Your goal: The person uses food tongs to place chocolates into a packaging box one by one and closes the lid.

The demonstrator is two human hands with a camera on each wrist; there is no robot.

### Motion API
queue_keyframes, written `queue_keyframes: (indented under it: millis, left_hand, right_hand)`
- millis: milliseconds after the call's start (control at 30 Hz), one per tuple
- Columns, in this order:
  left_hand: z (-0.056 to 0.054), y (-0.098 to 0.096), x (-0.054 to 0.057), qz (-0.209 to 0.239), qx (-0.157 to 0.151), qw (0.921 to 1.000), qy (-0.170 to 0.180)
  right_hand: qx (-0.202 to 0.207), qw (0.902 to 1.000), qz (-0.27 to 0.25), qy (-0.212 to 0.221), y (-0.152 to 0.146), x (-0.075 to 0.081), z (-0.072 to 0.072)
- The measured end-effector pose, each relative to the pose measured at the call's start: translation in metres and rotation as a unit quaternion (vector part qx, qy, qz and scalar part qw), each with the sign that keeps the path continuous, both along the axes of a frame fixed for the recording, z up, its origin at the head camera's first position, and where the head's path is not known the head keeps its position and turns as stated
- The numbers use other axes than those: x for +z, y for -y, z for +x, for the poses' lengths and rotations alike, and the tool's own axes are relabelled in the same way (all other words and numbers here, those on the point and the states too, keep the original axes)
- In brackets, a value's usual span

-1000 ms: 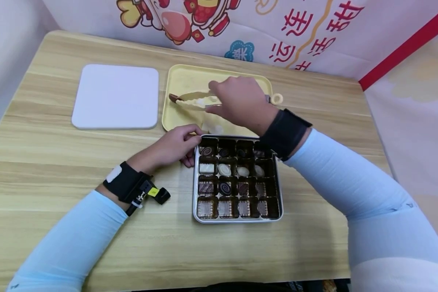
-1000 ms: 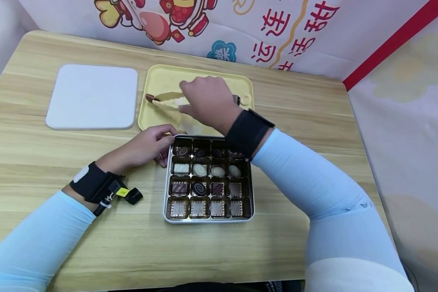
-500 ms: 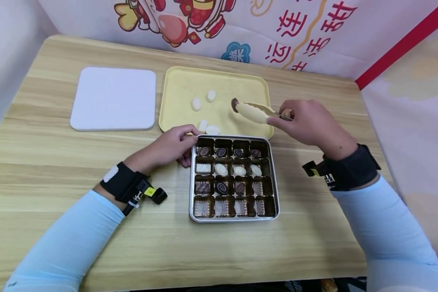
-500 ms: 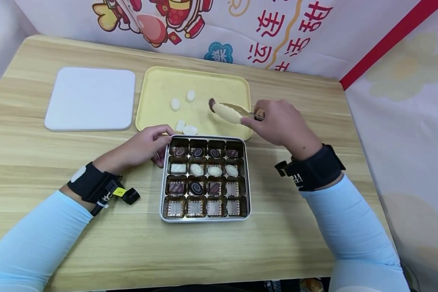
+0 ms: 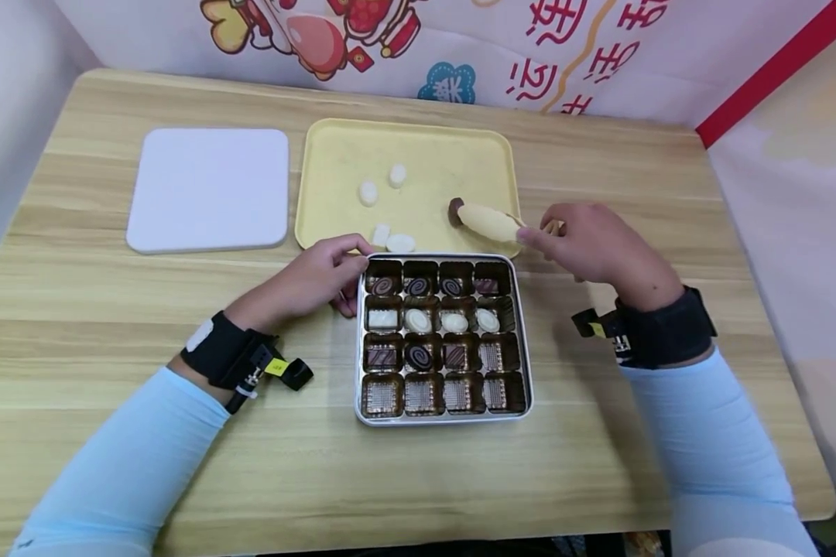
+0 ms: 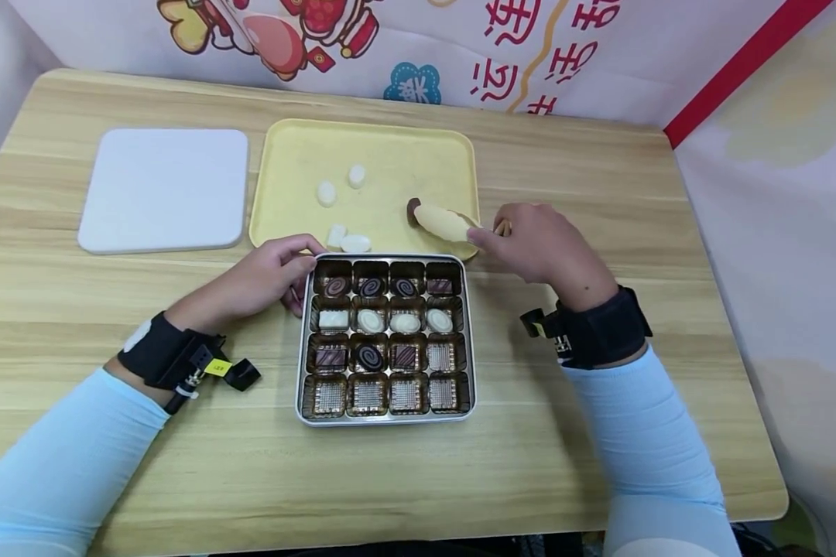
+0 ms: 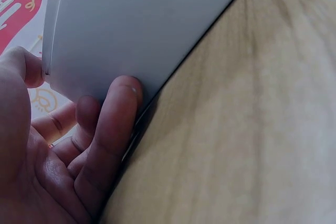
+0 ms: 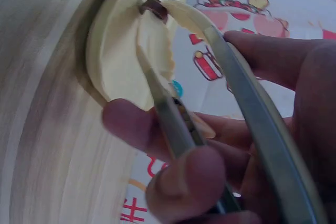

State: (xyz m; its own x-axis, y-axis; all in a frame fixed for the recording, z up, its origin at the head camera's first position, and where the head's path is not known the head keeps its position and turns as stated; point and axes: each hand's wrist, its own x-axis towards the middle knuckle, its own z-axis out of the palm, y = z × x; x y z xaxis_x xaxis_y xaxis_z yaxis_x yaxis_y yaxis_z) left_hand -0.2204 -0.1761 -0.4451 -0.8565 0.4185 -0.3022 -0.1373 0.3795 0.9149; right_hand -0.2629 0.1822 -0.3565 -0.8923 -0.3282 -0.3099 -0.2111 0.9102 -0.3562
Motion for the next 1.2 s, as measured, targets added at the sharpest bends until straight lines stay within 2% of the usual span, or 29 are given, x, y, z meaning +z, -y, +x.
queue_keyframes:
  millis: [333, 600, 800, 1100, 1200]
  left_hand:
    - [-0.001, -0.001, -0.001, -0.004, 0.004, 1.0000, -0.008]
    - [-0.002, -0.003, -0.003, -0.012, 0.015, 0.9998, -0.010]
    - [-0.003, -0.004, -0.003, -0.017, 0.009, 0.9997, -0.017]
    - [-0.004, -0.005, -0.004, -0.012, 0.004, 0.9998, -0.016]
    - [-0.003, -0.005, -0.004, -0.010, 0.007, 0.9998, -0.015]
  right_hand:
    - [-0.014, 0.9973, 0.064, -0.033, -0.002, 0.001, 0.012]
    - [-0.014, 0.9964, 0.084, -0.007, -0.007, 0.002, 0.013]
    - [-0.018, 0.9958, 0.089, -0.006, -0.011, 0.002, 0.013]
    - [-0.054, 0.9941, 0.092, -0.015, -0.021, 0.004, 0.013]
    - [-0.057, 0.9946, 0.087, -0.002, -0.023, 0.003, 0.011]
